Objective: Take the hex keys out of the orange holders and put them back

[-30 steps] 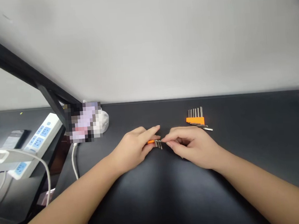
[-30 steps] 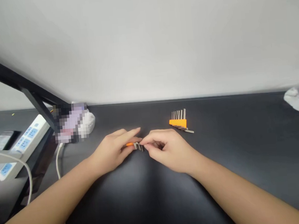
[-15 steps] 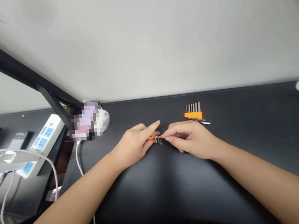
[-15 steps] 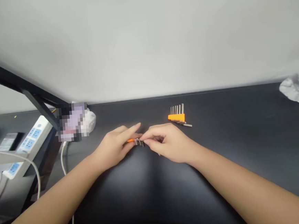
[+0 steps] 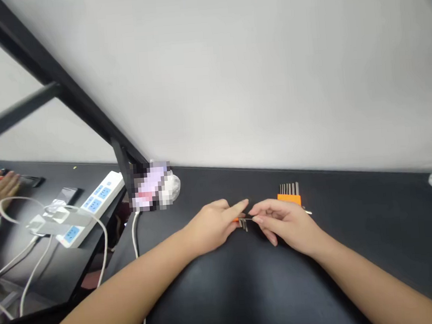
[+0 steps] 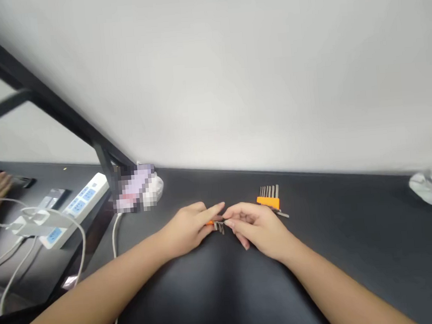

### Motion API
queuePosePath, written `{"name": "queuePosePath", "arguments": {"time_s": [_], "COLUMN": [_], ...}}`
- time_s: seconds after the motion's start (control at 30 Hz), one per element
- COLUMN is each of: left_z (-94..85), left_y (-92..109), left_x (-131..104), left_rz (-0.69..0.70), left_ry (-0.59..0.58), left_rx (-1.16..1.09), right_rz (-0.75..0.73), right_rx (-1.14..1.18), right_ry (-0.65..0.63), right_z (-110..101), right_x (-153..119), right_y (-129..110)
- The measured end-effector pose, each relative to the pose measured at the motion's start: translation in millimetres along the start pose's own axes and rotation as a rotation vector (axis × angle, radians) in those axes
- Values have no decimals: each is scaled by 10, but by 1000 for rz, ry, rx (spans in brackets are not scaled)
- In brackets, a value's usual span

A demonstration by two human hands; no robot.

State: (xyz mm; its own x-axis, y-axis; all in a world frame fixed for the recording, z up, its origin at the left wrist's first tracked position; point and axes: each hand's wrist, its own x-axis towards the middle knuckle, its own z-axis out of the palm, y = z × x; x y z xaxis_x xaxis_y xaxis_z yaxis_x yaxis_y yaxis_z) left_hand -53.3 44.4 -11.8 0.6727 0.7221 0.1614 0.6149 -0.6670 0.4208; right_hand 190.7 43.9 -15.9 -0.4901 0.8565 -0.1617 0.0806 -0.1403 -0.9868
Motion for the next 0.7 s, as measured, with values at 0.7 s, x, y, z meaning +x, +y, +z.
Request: {"name": "queuePosePath", "arguments": {"time_s": [0.7], "left_z": [35], "left_y": [315], "left_x": [25], "left_rz": [-128], "left_ry": [11], "left_rx": [19], "right_rz": [-174], "right_rx": [-322], "right_ry": [162], "right_z": [247], "right_x": [-9], "right_y": [117]}}
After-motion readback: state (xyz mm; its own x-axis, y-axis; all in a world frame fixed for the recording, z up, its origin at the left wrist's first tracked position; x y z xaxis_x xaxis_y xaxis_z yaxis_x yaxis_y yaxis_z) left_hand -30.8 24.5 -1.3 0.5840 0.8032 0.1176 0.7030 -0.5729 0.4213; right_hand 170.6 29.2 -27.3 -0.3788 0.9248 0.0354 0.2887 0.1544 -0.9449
